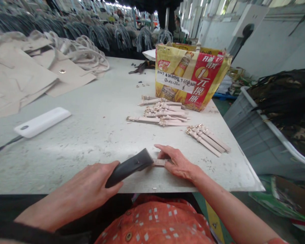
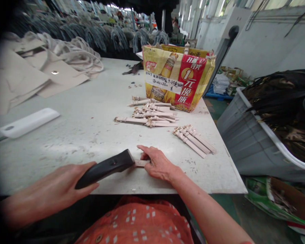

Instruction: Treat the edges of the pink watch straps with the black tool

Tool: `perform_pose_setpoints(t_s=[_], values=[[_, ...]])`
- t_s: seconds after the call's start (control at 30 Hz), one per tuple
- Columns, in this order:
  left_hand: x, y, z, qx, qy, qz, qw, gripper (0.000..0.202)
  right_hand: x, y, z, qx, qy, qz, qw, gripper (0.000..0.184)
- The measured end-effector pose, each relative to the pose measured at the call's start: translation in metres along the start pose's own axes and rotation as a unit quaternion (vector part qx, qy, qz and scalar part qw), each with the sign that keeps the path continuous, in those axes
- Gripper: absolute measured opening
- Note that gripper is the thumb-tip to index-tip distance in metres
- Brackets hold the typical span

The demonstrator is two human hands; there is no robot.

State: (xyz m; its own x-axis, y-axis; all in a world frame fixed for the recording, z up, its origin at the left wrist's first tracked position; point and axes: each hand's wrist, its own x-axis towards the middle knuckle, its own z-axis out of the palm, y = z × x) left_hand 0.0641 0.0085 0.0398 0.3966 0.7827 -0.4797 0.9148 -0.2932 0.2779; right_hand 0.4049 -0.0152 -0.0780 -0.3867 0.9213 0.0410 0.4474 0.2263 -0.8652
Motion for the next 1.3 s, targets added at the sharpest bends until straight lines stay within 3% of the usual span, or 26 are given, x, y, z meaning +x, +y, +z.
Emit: perform_pose_setpoints(t_s=[0.13,0.33,0.4,0.6,0.67,0.8,1.0,1.1,1.3], values=[[-0.003,0.020,0.006,0.029,-0.011,0.024,0.999,0.026,0.000,0.000,0.001,-0.007,0.005,0.004,1.000,0.095],[0.014,0.055,0.007,0.070,-0.001,0.024,0.997,0.021,0.001,0.003,0.000,-0.028,0.036,0.007,0.999,0.095],[0.018,0.051,0.005,0.056,0.005,0.025,0.998,0.020,0.001,0.005,0.000,-0.025,0.041,0.010,0.999,0.094],[0.011,0.009,0.004,-0.002,0.047,0.023,0.999,0.030,0.004,0.011,0.002,0.018,0.047,-0.003,0.999,0.095],[0.007,0.004,0.007,0.002,0.039,0.018,0.999,0.029,0.004,0.012,0.002,0.027,0.051,-0.010,0.998,0.093],[0.006,0.021,0.010,0.044,0.004,0.015,0.999,0.024,0.003,0.013,0.003,0.042,0.052,-0.005,0.998,0.090],[0.019,0.056,0.006,0.054,0.014,0.023,0.998,0.020,0.003,0.012,-0.001,0.038,0.072,0.004,0.997,0.086],[0.021,0.048,0.004,0.034,0.022,0.028,0.999,0.021,0.005,0.012,-0.001,0.048,0.073,0.014,0.996,0.085],[0.010,-0.004,0.005,-0.006,0.081,-0.007,0.997,0.032,0.006,0.005,0.004,-0.015,0.071,0.014,0.997,0.074]])
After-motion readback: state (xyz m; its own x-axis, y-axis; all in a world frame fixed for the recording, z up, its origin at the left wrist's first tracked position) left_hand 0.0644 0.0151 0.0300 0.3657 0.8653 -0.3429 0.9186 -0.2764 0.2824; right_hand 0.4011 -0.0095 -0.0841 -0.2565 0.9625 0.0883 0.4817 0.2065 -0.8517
